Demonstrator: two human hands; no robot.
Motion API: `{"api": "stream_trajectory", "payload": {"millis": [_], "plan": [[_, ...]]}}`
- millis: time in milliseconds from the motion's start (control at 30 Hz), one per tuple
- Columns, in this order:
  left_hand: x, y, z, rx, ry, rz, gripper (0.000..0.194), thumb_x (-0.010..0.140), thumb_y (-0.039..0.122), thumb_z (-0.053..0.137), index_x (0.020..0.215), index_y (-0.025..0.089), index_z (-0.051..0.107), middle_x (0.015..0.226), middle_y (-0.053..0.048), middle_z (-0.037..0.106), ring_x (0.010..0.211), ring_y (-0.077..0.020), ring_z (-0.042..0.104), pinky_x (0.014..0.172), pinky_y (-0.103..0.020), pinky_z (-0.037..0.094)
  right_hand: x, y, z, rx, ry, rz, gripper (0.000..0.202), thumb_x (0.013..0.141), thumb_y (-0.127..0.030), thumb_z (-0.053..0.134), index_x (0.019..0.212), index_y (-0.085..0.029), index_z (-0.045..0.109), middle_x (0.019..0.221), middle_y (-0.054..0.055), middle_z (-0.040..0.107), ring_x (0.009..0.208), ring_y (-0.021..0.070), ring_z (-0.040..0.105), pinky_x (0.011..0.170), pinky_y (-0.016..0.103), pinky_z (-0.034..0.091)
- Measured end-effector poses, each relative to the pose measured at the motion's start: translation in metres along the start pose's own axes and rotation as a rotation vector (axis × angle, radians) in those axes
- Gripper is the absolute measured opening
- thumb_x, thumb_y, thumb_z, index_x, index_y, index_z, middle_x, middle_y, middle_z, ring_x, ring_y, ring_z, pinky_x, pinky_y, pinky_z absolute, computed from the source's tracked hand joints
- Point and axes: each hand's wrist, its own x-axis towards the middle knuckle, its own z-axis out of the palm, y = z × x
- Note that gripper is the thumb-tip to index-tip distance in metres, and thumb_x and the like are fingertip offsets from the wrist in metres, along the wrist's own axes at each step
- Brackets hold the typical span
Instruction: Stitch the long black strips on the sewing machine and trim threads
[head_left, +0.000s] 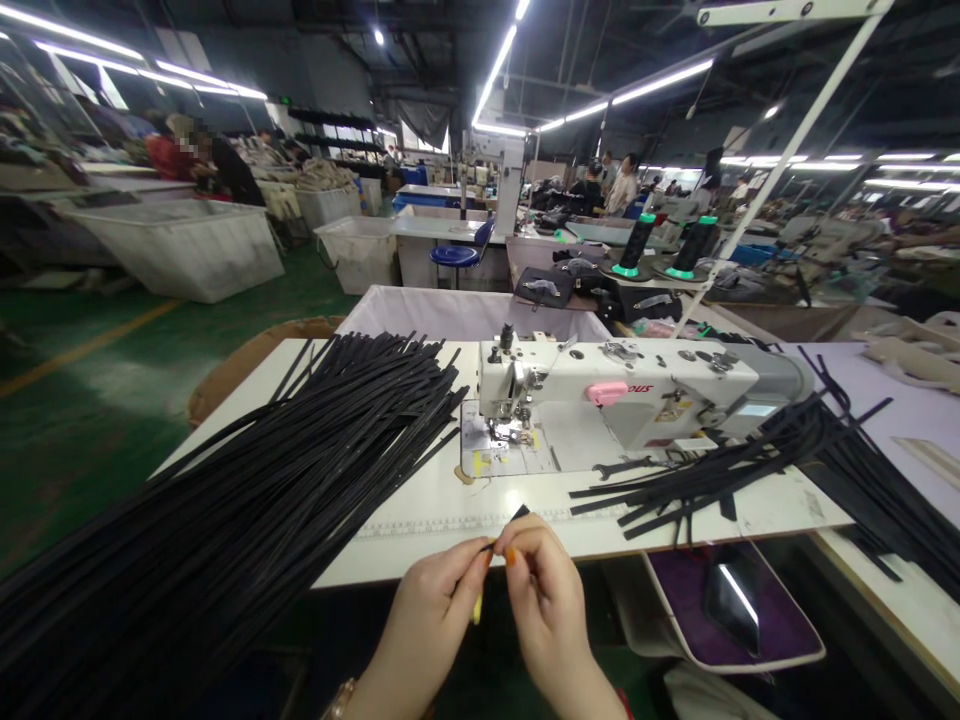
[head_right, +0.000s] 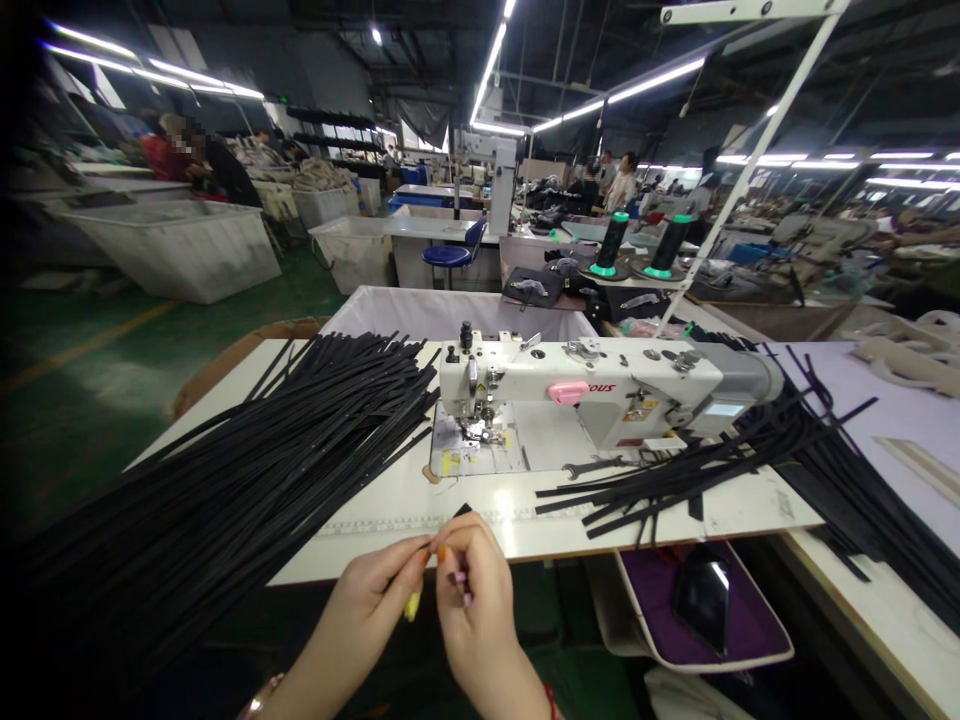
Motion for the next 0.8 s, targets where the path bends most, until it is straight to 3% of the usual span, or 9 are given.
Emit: {"api": "stream_trajectory", "payload": {"millis": [133,200,233,267,333,433,533,667,800], "plan": [[0.004,-0.028,-0.019,0.135,0.163,0.007,0.023,0.091,0.03,0.057,0.102,0.022,0.075,0.092,-0.008,0.077,0.081,-0.0249,0.07,0.076,-0.031,0.052,0.004,-0.005,-0.015,0.447,-0.096,0.347,0.02,0.097,-0.032,0.047,0.08,-0.021,0.049,0.068,-0.006,0.038,0.047,0.0064,0.028,0.042,0.021,0.023],[0.008,-0.037,-0.035,0.139,0.301,-0.076,0.024,0.089,0.035,0.058,0.098,0.02,0.075,0.081,-0.007,0.075,0.072,-0.0235,0.067,0.069,-0.03,0.051,0.004,-0.012,-0.031,0.634,-0.103,0.369,0.021,0.097,-0.033,0.046,0.079,-0.022,0.047,0.068,-0.008,0.036,0.043,0.0043,0.014,0.038,0.02,0.012],[0.01,-0.039,-0.042,0.114,0.343,-0.13,0.025,0.088,0.037,0.059,0.094,0.018,0.075,0.072,-0.005,0.071,0.066,-0.0216,0.064,0.063,-0.028,0.049,0.004,-0.015,-0.039,0.665,-0.076,0.333,0.02,0.097,-0.032,0.045,0.079,-0.023,0.046,0.069,-0.007,0.037,0.043,0.0043,0.013,0.038,0.02,0.011],[0.012,-0.038,-0.048,0.064,0.344,-0.181,0.027,0.087,0.04,0.06,0.092,0.017,0.074,0.064,-0.002,0.066,0.06,-0.0195,0.06,0.058,-0.026,0.046,0.003,-0.019,-0.046,0.642,-0.037,0.277,0.021,0.097,-0.031,0.045,0.078,-0.023,0.046,0.07,-0.006,0.039,0.044,0.0049,0.016,0.038,0.02,0.013],[0.013,-0.03,-0.052,-0.09,0.237,-0.243,0.031,0.087,0.043,0.061,0.092,0.015,0.073,0.054,0.002,0.057,0.054,-0.0159,0.053,0.053,-0.023,0.042,0.003,-0.022,-0.054,0.445,0.02,0.173,0.021,0.097,-0.029,0.045,0.078,-0.023,0.049,0.069,-0.005,0.042,0.05,0.0079,0.03,0.043,0.022,0.023],[0.009,-0.009,-0.042,-0.333,0.044,-0.288,0.036,0.091,0.045,0.056,0.101,0.014,0.071,0.055,0.003,0.054,0.049,-0.0112,0.044,0.049,-0.021,0.036,0.002,-0.019,-0.052,0.024,-0.008,0.145,0.021,0.096,-0.029,0.048,0.077,-0.022,0.051,0.068,-0.003,0.045,0.061,0.012,0.042,0.054,0.025,0.033],[0.002,0.01,-0.029,-0.445,-0.059,-0.322,0.038,0.094,0.046,0.052,0.109,0.014,0.068,0.06,0.002,0.055,0.046,-0.0076,0.034,0.044,-0.019,0.026,0.003,-0.011,-0.042,-0.229,-0.061,0.173,0.011,0.092,-0.031,0.055,0.086,-0.022,0.052,0.072,-0.003,0.048,0.063,0.0129,0.046,0.056,0.026,0.038],[-0.004,0.021,-0.022,-0.462,-0.133,-0.33,0.046,0.095,0.047,0.05,0.124,0.013,0.062,0.058,0.003,0.052,0.044,-0.0069,0.03,0.043,-0.02,0.021,0.006,-0.005,-0.036,-0.421,-0.066,0.006,0.016,0.093,-0.026,0.053,0.109,-0.022,0.052,0.091,0.003,0.06,0.08,0.0177,0.058,0.07,0.031,0.047],[-0.005,0.027,-0.02,-0.446,-0.114,-0.312,0.047,0.095,0.046,0.05,0.127,0.013,0.062,0.056,0.003,0.051,0.044,-0.007,0.029,0.042,-0.02,0.02,0.011,-0.004,-0.034,-0.538,-0.012,-0.169,0.015,0.093,-0.018,0.053,0.108,-0.021,0.054,0.083,0.003,0.059,0.075,0.018,0.056,0.065,0.03,0.047]]}}
